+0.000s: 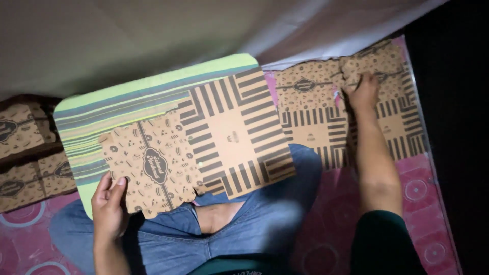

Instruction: Assembling a small cardboard box from a flat template by folding and tucking flaps.

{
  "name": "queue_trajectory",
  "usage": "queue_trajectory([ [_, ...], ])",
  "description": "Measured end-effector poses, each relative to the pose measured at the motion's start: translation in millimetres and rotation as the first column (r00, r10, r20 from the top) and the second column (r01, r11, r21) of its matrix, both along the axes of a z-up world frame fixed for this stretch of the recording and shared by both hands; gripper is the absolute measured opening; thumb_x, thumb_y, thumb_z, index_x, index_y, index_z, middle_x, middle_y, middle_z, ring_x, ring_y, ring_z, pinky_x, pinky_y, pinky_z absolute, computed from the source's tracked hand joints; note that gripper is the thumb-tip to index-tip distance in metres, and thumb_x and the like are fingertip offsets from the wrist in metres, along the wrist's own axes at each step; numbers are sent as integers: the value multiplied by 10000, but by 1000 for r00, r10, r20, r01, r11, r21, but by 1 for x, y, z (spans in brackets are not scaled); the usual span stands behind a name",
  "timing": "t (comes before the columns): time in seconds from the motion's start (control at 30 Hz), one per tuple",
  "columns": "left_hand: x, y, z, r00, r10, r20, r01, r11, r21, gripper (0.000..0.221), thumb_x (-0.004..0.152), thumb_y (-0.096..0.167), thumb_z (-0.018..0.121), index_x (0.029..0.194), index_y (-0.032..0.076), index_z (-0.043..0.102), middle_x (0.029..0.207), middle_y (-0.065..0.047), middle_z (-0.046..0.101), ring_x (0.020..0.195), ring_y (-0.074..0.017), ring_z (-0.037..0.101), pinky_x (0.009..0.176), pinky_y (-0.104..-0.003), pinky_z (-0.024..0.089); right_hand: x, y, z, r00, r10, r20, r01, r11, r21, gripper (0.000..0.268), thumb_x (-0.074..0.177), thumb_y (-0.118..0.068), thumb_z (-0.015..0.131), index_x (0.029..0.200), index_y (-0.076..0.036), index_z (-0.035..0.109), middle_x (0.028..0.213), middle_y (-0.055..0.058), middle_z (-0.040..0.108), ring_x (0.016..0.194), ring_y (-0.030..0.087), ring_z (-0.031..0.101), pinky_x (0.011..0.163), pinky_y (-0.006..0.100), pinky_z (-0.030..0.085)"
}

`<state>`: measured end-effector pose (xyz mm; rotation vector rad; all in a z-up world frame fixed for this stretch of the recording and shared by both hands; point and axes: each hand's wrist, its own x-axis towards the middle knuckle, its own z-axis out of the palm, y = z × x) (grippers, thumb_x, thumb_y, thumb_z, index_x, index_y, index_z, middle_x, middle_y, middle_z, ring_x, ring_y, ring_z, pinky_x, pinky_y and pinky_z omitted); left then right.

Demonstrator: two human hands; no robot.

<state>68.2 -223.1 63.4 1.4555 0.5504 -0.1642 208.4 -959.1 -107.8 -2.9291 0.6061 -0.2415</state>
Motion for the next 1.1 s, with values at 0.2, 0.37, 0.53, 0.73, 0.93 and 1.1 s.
queue_trajectory([
  [0.2,2,0,5,999,-9,-33,8,999,-41,477,1030,45,491,1496,-52,467,1242,-188,651,1006,-181,629,870,-235,486,10,6,37,982,-28,-188,44,996,81,689,852,-260,900,1373,56,577,1286,320,570,1144,491,557,939,574,494],
  [0.37,3,4,4,999,-25,-40,23,998,-54,471,1033,52,496,1494,-44,474,1220,-189,665,958,-177,644,832,-232,508,7,-1,48,984,44,-172,-23,992,123,614,857,-211,874,1329,95,627,1222,306,627,1031,441,626,905,493,508],
  [0.53,3,4,1,999,-26,-29,24,997,-76,461,1037,50,490,1488,-42,478,1231,-192,660,964,-180,642,845,-242,513,15,20,49,897,-29,-441,7,999,-52,604,1072,-298,633,1459,112,417,1157,358,623,951,500,669,825,578,578],
  [0.73,4,0,3,999,-7,-46,6,1000,-25,486,1030,45,485,1505,-52,456,1248,-209,650,995,-195,628,856,-252,494,15,17,9,989,-4,-147,-78,834,-547,325,936,-85,647,1227,-40,509,991,193,702,605,294,714,547,443,612],
  [0.93,-3,8,-10,999,-1,-54,-1,999,-35,568,1027,85,524,1553,-81,389,1178,-202,667,911,-160,638,774,-209,502,14,14,-6,900,-333,-282,231,912,-340,709,913,38,641,1555,-1,343,1336,340,554,1050,464,635,805,507,601],
  [1.1,0,4,-5,1000,-6,-31,4,998,-60,468,1041,62,510,1496,-40,478,1146,-167,683,901,-142,644,780,-212,503,11,1,16,846,-302,-439,-9,815,-579,707,1020,-63,560,1585,125,178,1362,456,501,725,374,787,458,329,624],
])
